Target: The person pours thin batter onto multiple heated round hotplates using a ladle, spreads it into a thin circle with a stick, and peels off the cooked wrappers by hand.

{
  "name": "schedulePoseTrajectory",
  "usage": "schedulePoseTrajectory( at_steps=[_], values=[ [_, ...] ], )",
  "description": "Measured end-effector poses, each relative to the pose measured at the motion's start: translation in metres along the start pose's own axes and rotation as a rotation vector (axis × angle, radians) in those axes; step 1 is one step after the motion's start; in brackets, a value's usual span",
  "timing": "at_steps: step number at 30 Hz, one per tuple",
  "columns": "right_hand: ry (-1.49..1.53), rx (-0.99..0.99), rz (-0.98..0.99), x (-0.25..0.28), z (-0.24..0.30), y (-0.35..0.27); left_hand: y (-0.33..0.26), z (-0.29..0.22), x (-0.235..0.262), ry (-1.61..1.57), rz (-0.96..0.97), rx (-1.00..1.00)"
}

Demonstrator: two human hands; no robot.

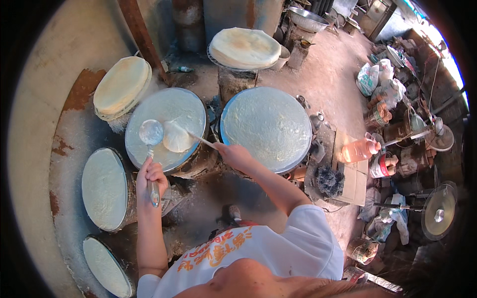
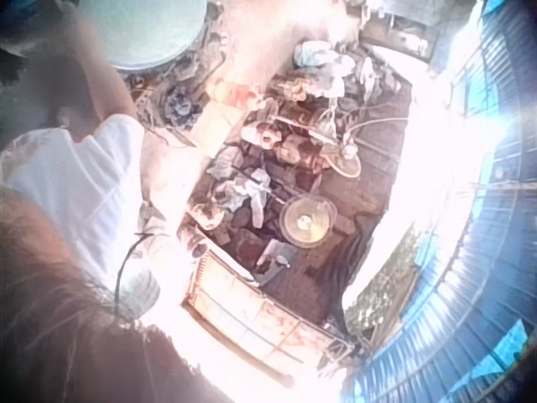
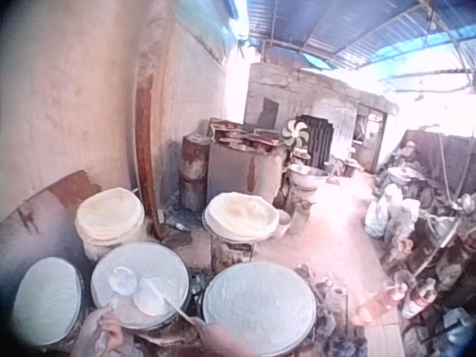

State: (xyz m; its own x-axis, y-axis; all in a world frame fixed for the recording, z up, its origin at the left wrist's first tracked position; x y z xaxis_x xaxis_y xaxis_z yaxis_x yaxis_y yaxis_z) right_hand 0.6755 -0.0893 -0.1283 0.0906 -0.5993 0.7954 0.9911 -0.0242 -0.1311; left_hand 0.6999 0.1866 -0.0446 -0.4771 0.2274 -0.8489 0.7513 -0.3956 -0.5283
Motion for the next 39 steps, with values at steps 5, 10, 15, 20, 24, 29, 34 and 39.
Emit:
schedulePoseTrajectory(
  at_steps=[5, 10, 15, 20, 24, 29, 34, 39],
  values=[
    [0.130, 0.121, -0.009, -0.015, 0.004, -0.011, 0.007, -0.010, -0.011, 0.007, 0.070, -0.022],
    [0.727, -0.289, 0.040, -0.079, -0.005, -0.074, 0.012, 0.018, 0.039, 0.113, -0.025, -0.225],
    [0.611, -0.087, 0.145, -0.092, 0.050, -0.046, 0.010, 0.088, 0.052, -0.142, -0.033, -0.347],
    [0.330, 0.454, -0.168, -0.024, 0.050, -0.003, -0.010, 0.087, 0.022, -0.849, 0.521, -0.004],
    [0.419, -0.012, 0.237, -0.006, -0.007, 0.012, -0.074, 0.103, 0.011, -0.818, 0.548, -0.202],
    [0.247, 0.700, 0.131, -0.025, 0.000, -0.001, -0.120, 0.082, 0.030, -0.818, 0.709, -0.444],
    [0.133, 0.788, 0.398, -0.059, 0.020, 0.023, -0.227, 0.144, 0.111, -0.510, 0.869, -0.660],
    [0.288, 1.076, 1.114, -0.193, 0.112, -0.165, -0.374, 0.269, 0.192, -0.443, 1.089, -1.509]
  ],
)
Point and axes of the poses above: each hand's wrist, its own y-axis towards the middle knuckle, its own x-axis out of the back of the hand, z = x × y, the point moved 2 cm from there along y, towards the middle knuckle, and after that the axes turned 5 degrees about -x, right-handed, at the moved point
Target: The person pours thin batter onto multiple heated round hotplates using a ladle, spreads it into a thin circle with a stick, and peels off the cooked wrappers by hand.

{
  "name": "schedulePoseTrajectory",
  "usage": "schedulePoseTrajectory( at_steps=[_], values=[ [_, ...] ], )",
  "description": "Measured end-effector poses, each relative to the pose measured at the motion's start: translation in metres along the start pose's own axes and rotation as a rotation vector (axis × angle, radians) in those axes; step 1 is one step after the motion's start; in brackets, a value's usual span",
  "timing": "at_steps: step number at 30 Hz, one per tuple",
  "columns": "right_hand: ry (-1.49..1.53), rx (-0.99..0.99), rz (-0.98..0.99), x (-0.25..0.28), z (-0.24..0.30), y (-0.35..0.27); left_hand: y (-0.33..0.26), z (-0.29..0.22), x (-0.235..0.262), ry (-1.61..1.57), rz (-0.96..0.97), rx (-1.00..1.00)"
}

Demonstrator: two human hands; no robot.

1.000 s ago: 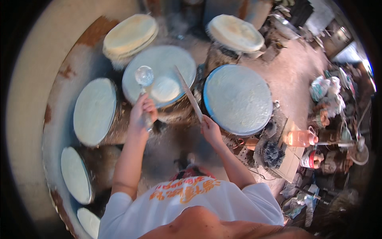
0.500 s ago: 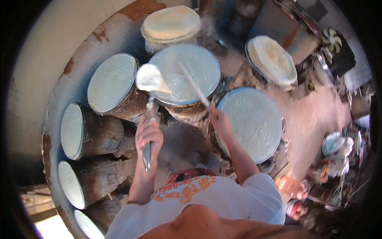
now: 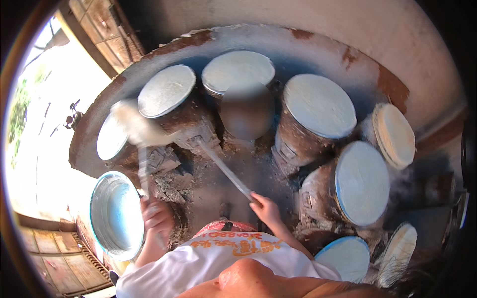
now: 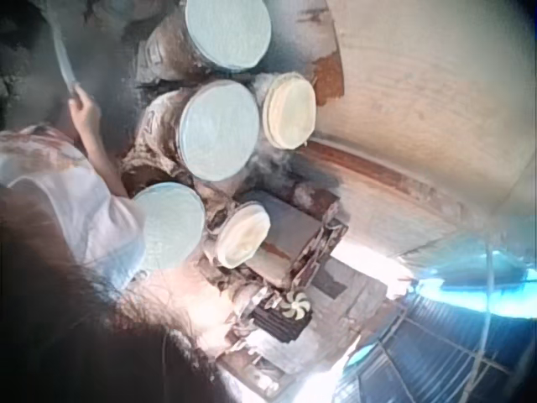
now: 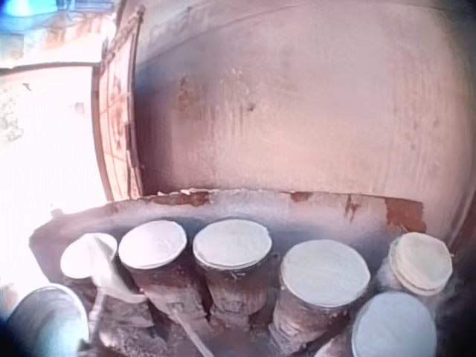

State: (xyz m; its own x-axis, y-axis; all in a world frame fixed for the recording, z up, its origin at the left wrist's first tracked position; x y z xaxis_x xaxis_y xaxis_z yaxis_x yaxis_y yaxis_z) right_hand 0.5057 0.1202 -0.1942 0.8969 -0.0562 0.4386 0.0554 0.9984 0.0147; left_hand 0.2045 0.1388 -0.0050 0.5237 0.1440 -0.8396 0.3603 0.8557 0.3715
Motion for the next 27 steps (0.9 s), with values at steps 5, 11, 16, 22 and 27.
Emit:
schedulePoseTrajectory(
  at_steps=[5, 11, 16, 22, 27],
  values=[
    [0.147, 0.153, 0.049, -0.110, 0.047, 0.089, -0.075, -0.132, -0.088, 0.393, -0.083, -0.645],
    [-0.105, -0.109, 0.114, -0.124, 0.063, 0.200, -0.222, -0.505, 0.003, 0.406, -0.727, -1.365],
    [-0.294, 0.140, 0.056, -0.145, 0.112, 0.333, -0.210, -0.615, 0.080, 0.653, -1.307, -1.328],
    [-0.250, 0.415, -0.147, -0.139, 0.152, 0.439, -0.127, -0.575, 0.064, 0.855, -1.634, -1.267],
    [-0.651, 0.112, -0.262, -0.053, 0.116, 0.379, -0.068, -0.480, 0.020, 1.827, -1.974, -1.415]
  ],
)
Point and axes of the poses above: each hand's wrist, its own y-axis towards the middle knuckle, its own x-axis out of the back of the hand, z = x × y, the point moved 2 cm from there along y, towards the middle knuckle, and after that the axes turned 5 degrees about -x, right-handed, at the moved point
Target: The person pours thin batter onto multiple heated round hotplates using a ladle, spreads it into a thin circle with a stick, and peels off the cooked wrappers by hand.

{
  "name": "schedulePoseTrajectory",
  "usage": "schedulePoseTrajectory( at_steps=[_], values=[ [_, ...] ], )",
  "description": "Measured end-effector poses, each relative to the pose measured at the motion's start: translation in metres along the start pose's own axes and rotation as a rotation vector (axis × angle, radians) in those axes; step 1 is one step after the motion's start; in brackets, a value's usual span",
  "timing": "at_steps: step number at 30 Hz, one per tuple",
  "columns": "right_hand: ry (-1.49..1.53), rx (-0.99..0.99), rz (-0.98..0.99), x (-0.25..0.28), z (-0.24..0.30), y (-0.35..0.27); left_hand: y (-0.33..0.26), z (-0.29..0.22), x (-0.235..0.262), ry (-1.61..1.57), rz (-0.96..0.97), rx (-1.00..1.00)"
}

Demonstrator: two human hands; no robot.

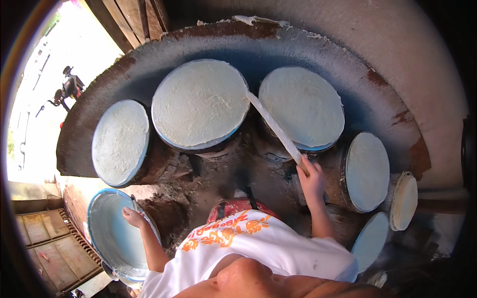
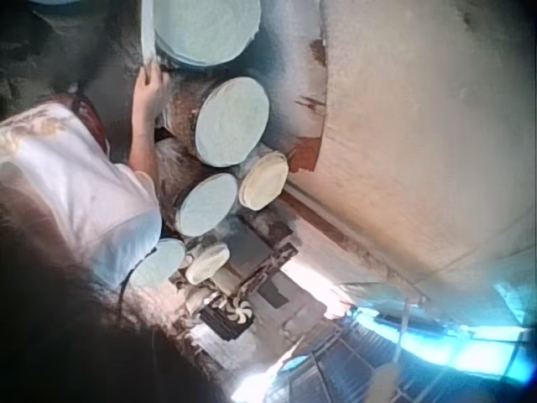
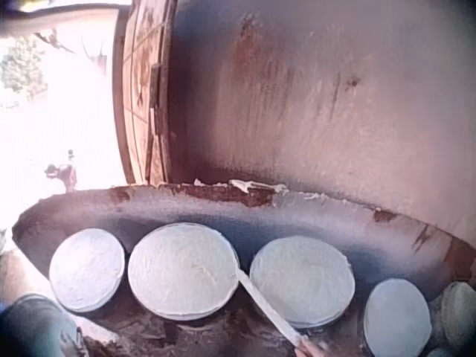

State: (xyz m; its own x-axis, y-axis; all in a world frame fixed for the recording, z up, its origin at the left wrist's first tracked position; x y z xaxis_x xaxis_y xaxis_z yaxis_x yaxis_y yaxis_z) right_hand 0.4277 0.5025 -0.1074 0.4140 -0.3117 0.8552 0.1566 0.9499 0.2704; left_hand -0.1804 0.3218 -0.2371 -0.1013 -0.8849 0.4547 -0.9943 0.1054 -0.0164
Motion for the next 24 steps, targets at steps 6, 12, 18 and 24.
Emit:
schedulePoseTrajectory(
  at_steps=[6, 12, 18, 24],
  values=[
    [-0.149, -0.005, 0.084, 0.010, -0.002, -0.046, -0.063, -0.096, -0.089, -0.097, 0.328, -0.381],
    [-0.103, 0.112, 0.075, 0.013, 0.014, -0.059, -0.186, -0.199, -0.177, 0.038, 0.777, -0.959],
    [0.035, 0.186, 0.128, 0.000, 0.008, -0.040, -0.263, -0.220, -0.235, 0.246, 0.517, -1.454],
    [0.352, 0.051, 0.160, 0.014, -0.063, -0.001, -0.252, -0.231, -0.254, 0.093, 0.511, -1.368]
  ],
)
Point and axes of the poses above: each hand's wrist, its own y-axis towards the middle knuckle, its own x-axis out of the back of the hand, z = x × y, the point moved 2 cm from there along y, towards the middle knuckle, and after that the axes turned 5 degrees about -x, right-handed, at the moved point
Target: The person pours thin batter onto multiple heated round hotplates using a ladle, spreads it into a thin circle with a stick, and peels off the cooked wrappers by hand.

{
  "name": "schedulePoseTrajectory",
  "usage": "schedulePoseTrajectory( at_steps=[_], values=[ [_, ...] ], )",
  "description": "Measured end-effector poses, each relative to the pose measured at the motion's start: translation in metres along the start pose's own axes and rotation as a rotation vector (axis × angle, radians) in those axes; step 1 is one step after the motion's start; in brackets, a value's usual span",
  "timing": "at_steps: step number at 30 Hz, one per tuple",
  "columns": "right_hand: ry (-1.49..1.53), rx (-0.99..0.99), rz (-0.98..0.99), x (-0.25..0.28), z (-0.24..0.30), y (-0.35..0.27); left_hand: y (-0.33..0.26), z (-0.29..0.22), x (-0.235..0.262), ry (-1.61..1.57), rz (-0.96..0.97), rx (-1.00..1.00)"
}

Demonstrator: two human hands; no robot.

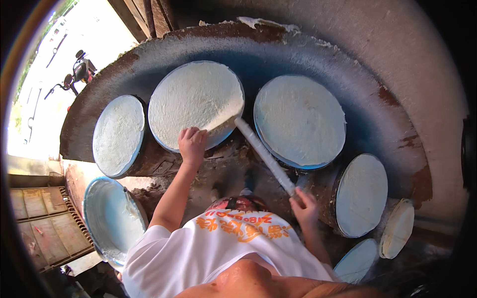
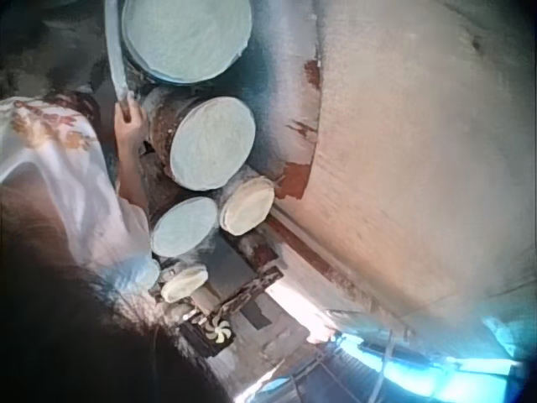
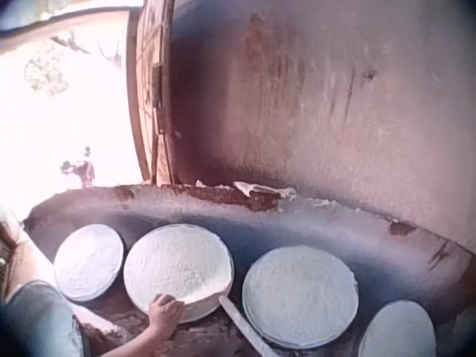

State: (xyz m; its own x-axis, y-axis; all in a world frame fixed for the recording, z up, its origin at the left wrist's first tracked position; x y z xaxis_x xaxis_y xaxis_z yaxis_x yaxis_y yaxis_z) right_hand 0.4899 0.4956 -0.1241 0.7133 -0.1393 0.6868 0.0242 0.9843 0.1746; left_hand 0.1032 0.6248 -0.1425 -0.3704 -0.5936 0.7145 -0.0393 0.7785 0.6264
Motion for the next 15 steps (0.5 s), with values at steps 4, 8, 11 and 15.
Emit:
schedulePoseTrajectory(
  at_steps=[4, 8, 11, 15],
  values=[
    [0.098, -0.056, 0.024, 0.012, -0.012, 0.039, 0.008, 0.012, 0.016, -0.025, -0.046, 0.041],
    [0.396, -0.276, 0.055, -0.005, -0.023, 0.069, 0.022, 0.035, 0.027, -0.094, -0.117, 0.182],
    [0.461, -0.379, 0.116, -0.008, -0.011, 0.092, 0.028, 0.037, 0.035, -0.164, -0.115, 0.301],
    [0.435, -0.325, 0.121, -0.022, 0.002, 0.125, 0.009, 0.028, 0.030, -0.106, -0.270, 0.241]
  ],
)
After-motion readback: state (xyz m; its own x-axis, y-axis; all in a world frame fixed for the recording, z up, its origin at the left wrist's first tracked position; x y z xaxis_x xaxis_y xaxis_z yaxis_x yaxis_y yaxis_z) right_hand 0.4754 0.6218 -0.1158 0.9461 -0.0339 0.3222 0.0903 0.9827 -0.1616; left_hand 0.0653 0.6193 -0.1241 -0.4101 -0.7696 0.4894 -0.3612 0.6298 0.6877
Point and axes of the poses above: each hand's wrist, its own y-axis towards the middle knuckle, its own x-axis out of the back of the hand, z = x × y, the point moved 2 cm from there along y, towards the middle knuckle, and after that the axes turned 5 degrees about -x, right-handed, at the moved point
